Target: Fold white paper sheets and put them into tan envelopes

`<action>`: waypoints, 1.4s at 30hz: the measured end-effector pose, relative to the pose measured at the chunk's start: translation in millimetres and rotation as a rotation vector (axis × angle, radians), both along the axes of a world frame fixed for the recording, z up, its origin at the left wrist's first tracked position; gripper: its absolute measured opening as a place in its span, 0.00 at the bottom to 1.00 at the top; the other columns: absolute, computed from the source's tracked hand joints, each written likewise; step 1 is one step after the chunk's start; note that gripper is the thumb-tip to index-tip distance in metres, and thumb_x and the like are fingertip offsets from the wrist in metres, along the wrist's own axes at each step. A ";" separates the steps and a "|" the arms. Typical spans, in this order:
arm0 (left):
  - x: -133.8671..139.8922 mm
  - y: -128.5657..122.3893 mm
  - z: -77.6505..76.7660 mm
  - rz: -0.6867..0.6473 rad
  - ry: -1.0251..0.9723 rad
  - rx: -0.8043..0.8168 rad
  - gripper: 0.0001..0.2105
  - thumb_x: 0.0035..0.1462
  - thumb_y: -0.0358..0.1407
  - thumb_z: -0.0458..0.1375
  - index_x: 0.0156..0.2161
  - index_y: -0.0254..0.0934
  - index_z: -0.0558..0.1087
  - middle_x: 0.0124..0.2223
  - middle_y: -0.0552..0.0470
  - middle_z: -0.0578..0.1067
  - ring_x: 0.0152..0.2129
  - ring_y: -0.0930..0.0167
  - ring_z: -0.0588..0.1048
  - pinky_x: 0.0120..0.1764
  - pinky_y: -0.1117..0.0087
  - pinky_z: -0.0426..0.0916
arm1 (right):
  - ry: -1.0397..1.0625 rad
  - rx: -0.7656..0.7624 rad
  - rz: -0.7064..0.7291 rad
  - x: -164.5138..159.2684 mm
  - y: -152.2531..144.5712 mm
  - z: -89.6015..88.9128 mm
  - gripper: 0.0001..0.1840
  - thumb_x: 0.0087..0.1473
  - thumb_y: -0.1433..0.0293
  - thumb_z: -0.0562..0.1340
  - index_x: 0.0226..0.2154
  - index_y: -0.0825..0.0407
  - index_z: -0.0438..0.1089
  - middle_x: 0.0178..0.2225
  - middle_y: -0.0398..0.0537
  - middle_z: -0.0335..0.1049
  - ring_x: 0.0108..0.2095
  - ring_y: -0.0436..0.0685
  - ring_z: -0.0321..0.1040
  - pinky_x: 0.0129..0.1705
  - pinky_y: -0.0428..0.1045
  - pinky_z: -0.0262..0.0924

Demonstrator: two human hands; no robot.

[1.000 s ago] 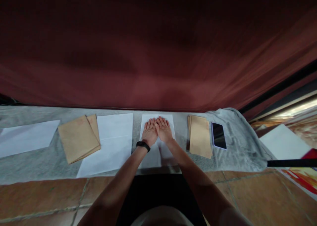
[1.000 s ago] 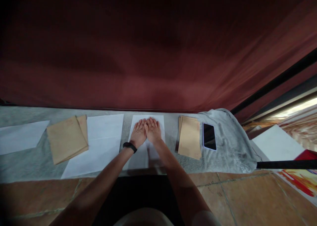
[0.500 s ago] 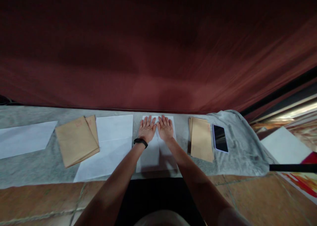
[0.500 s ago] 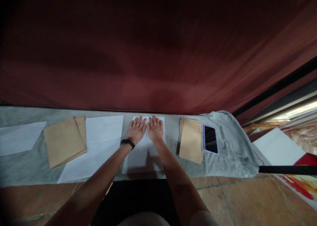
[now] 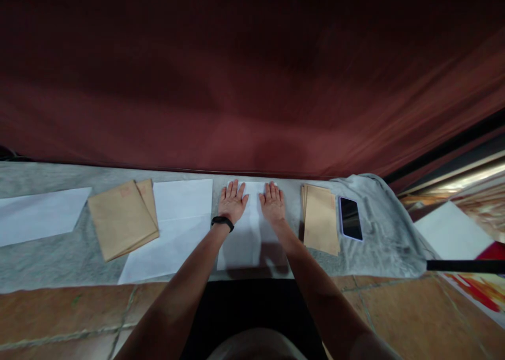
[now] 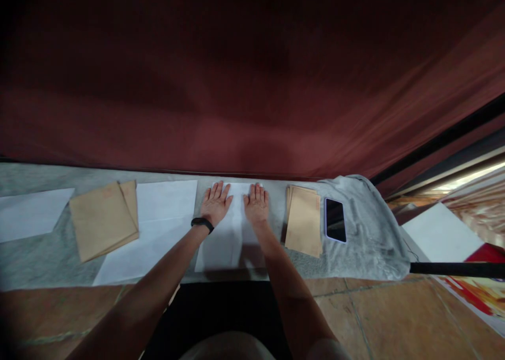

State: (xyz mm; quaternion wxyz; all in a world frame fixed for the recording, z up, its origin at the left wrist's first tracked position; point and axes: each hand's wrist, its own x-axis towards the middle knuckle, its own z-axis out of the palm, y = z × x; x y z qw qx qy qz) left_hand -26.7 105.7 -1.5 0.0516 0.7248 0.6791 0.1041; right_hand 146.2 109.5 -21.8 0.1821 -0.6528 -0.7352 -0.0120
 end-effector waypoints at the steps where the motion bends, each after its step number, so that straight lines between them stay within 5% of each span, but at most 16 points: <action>1: 0.2 -0.3 0.5 0.000 0.001 0.001 0.29 0.70 0.46 0.40 0.71 0.38 0.55 0.74 0.44 0.51 0.71 0.59 0.49 0.69 0.51 0.44 | 0.002 0.017 -0.001 3.0 -1.4 -1.1 0.31 0.72 0.61 0.46 0.67 0.63 0.56 0.68 0.67 0.53 0.69 0.66 0.53 0.68 0.64 0.46; 8: 0.9 -0.7 -0.7 0.000 0.003 0.015 0.29 0.70 0.46 0.41 0.71 0.38 0.55 0.74 0.43 0.52 0.71 0.58 0.49 0.69 0.50 0.44 | 0.027 0.050 -0.035 14.8 -26.3 5.8 0.31 0.71 0.62 0.46 0.66 0.67 0.56 0.68 0.70 0.54 0.67 0.69 0.54 0.67 0.67 0.48; 13: 0.0 0.0 -3.8 -0.002 0.006 0.023 0.29 0.70 0.46 0.40 0.71 0.38 0.55 0.74 0.44 0.51 0.71 0.59 0.48 0.69 0.50 0.44 | 0.014 -0.035 0.180 1.8 -91.3 21.2 0.30 0.70 0.62 0.49 0.69 0.56 0.54 0.71 0.59 0.48 0.71 0.66 0.46 0.69 0.66 0.44; 18: 0.8 -1.2 -0.8 -0.003 0.007 0.012 0.29 0.70 0.46 0.40 0.71 0.37 0.55 0.74 0.44 0.50 0.71 0.59 0.48 0.70 0.51 0.43 | 0.028 -0.099 0.291 -3.9 -149.9 25.4 0.28 0.69 0.58 0.51 0.67 0.50 0.59 0.70 0.53 0.54 0.69 0.65 0.52 0.70 0.65 0.42; 29: -6.1 -4.5 3.5 -0.027 -0.029 0.041 0.29 0.71 0.45 0.38 0.70 0.32 0.57 0.72 0.41 0.56 0.70 0.61 0.52 0.70 0.53 0.45 | -0.005 -0.058 0.180 33.8 -173.5 23.9 0.29 0.69 0.60 0.53 0.68 0.52 0.57 0.70 0.55 0.51 0.69 0.65 0.52 0.70 0.62 0.46; 33: -2.1 -42.1 3.9 -0.043 -0.013 0.077 0.29 0.70 0.45 0.41 0.69 0.30 0.58 0.72 0.39 0.54 0.70 0.60 0.52 0.70 0.55 0.47 | -0.010 -0.046 0.181 34.3 -173.5 20.7 0.28 0.69 0.62 0.53 0.67 0.53 0.58 0.70 0.56 0.51 0.69 0.64 0.53 0.70 0.61 0.45; 39: 3.3 -152.4 -1.8 -0.346 0.050 0.054 0.27 0.69 0.46 0.47 0.69 0.42 0.58 0.72 0.48 0.56 0.70 0.61 0.53 0.70 0.48 0.45 | -0.021 -0.006 0.194 36.4 -172.0 12.6 0.29 0.69 0.61 0.53 0.68 0.54 0.58 0.70 0.57 0.51 0.68 0.65 0.54 0.69 0.62 0.47; 42: -3.7 -188.4 -2.9 -0.355 0.090 0.068 0.27 0.69 0.44 0.48 0.69 0.42 0.58 0.71 0.47 0.58 0.69 0.60 0.55 0.69 0.44 0.45 | -0.028 0.018 0.196 37.3 -171.9 9.9 0.28 0.69 0.62 0.53 0.67 0.55 0.58 0.70 0.57 0.51 0.68 0.66 0.55 0.69 0.63 0.47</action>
